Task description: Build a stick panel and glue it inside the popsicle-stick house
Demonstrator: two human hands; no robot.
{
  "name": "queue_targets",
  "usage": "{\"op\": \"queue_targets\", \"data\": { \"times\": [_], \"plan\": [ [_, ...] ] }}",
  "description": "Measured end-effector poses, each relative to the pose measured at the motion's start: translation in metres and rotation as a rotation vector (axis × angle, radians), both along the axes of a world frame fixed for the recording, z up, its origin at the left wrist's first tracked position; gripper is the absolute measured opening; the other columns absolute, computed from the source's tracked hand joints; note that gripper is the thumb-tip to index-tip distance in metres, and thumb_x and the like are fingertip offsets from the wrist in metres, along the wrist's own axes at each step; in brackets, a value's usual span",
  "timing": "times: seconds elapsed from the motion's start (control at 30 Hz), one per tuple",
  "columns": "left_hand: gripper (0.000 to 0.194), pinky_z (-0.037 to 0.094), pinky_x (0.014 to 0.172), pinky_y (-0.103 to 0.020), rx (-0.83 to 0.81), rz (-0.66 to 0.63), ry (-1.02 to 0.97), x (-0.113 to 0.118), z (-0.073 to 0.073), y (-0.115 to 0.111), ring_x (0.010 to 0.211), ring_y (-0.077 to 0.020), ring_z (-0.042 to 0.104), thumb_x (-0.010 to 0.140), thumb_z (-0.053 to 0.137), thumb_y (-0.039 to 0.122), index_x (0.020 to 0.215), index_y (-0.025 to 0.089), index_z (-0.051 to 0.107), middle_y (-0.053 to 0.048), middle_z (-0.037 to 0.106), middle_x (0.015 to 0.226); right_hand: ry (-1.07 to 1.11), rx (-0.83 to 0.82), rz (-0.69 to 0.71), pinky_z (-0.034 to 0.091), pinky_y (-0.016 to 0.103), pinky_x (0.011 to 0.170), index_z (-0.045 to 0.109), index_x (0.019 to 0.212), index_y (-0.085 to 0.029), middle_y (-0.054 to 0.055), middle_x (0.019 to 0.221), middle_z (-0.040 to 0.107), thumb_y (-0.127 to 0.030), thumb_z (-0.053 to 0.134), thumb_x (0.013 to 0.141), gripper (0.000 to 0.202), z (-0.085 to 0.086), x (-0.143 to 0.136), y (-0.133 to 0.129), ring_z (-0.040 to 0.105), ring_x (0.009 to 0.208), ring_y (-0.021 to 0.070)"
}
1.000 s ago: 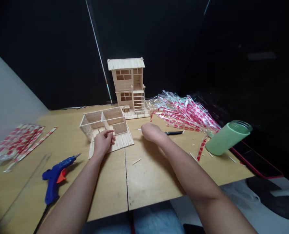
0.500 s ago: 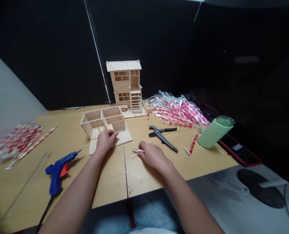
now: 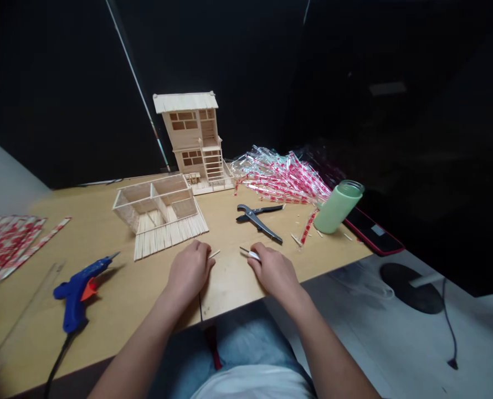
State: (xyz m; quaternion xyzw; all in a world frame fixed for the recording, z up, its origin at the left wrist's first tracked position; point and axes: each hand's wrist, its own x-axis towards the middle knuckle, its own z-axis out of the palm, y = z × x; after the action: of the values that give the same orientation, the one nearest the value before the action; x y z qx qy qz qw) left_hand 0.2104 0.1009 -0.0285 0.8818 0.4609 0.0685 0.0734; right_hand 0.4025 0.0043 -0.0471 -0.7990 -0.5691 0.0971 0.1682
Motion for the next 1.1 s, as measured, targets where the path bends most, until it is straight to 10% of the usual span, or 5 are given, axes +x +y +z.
{"op": "queue_targets", "data": {
  "times": [0.33, 0.6, 0.8, 1.1],
  "plan": [
    [0.017, 0.043, 0.072, -0.034, 0.02, 0.068, 0.012, -0.008, 0.001, -0.005, 0.087, -0.0258, 0.065, 0.095, 0.044, 0.017, 0.094, 0.016, 0.061, -0.012, 0.068, 0.096, -0.157, 0.289, -0.044, 0.042, 0.05, 0.1, 0.061, 0.128, -0.014, 0.019, 0.125, 0.063, -0.027, 0.055, 0.093, 0.037, -0.017, 0.006, 0.007, 0.053, 0.119, 0.0347],
    [0.024, 0.048, 0.066, -0.031, -0.075, 0.24, -0.65, -0.066, -0.006, -0.023, 0.07, -0.0217, 0.064, 0.092, 0.049, 0.043, 0.087, 0.024, 0.061, -0.002, 0.069, 0.081, 0.131, 0.105, 0.784, 0.019, 0.043, 0.124, 0.031, 0.156, -0.023, 0.008, 0.16, 0.035, -0.058, 0.049, 0.096, 0.072, -0.01, -0.055, 0.005, 0.028, 0.149, 0.0198],
    [0.027, 0.049, 0.061, -0.029, -0.08, 0.314, -0.736, -0.067, -0.009, -0.024, 0.072, -0.0221, 0.066, 0.086, 0.059, 0.05, 0.087, 0.025, 0.066, -0.001, 0.071, 0.082, -0.027, 0.135, 0.299, 0.021, 0.051, 0.122, 0.043, 0.147, 0.0, 0.023, 0.157, 0.035, -0.049, 0.054, 0.095, 0.072, -0.015, -0.034, 0.028, 0.028, 0.149, 0.0333],
    [0.026, 0.045, 0.105, -0.041, -0.07, -0.045, -0.827, 0.004, -0.017, -0.021, 0.121, -0.0245, 0.059, 0.095, 0.048, 0.028, 0.114, 0.022, 0.064, -0.011, 0.066, 0.124, 0.163, 0.488, 0.315, 0.046, 0.031, 0.075, 0.069, 0.096, -0.019, 0.006, 0.082, 0.073, -0.026, 0.042, 0.102, 0.028, -0.021, -0.054, -0.012, 0.065, 0.077, 0.0182]
  ]
}}
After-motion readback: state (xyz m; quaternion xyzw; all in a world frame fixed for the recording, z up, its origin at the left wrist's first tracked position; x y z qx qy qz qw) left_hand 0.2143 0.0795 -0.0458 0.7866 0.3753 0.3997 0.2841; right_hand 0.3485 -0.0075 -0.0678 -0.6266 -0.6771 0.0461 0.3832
